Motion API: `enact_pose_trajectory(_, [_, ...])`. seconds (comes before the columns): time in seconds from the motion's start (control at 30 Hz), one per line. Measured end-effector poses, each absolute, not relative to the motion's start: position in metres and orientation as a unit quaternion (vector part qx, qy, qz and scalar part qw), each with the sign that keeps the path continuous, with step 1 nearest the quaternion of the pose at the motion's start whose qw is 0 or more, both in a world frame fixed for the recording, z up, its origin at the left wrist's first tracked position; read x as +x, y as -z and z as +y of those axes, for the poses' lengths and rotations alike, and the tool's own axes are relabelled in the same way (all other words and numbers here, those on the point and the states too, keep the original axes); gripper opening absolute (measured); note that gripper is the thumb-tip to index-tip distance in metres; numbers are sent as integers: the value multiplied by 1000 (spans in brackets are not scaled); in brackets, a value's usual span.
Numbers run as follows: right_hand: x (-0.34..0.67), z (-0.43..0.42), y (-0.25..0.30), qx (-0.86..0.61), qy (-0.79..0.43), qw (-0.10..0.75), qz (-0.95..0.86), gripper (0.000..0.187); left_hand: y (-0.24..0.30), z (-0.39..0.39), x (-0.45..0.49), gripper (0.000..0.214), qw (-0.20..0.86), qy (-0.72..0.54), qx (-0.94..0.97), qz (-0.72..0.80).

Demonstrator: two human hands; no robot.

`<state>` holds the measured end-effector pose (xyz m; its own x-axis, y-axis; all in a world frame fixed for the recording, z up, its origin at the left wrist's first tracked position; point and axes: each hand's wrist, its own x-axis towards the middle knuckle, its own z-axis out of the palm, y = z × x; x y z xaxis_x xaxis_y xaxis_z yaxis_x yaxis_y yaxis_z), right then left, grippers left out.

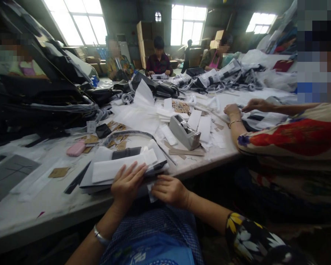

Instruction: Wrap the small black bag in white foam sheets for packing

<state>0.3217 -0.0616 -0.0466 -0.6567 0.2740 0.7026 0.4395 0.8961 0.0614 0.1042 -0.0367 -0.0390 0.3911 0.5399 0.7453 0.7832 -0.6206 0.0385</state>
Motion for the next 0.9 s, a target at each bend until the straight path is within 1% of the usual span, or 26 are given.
enact_pose_trajectory(0.17, [313, -96, 42, -219, 71, 360, -904, 15, 44, -35, 108, 35, 165, 385, -809, -412])
enact_pose_trajectory(0.27, [311, -106, 31, -233, 61, 362, -901, 18, 47, -33, 108, 37, 164, 389, -809, -408])
enact_pose_trajectory(0.37, [310, -106, 15, -241, 52, 362, -899, 16, 48, -33, 107, 38, 164, 388, -815, -397])
enact_pose_trajectory(0.5, [311, -90, -7, -257, 42, 371, -891, 14, 47, -35, 105, 38, 162, 386, -822, -386])
enact_pose_trajectory(0.57, [311, -78, -17, -277, 27, 373, -885, 17, 47, -37, 105, 38, 161, 386, -823, -383])
enact_pose_trajectory(0.67, [310, -55, -29, -322, -6, 352, -879, 22, 46, -39, 105, 36, 157, 390, -823, -381])
enact_pose_trajectory(0.8, [304, -21, -32, -413, -42, 322, -851, 19, 48, -39, 105, 29, 152, 404, -820, -377])
enact_pose_trajectory(0.9, [298, -1, -25, -473, -93, 309, -820, 16, 49, -38, 105, 27, 149, 415, -816, -374])
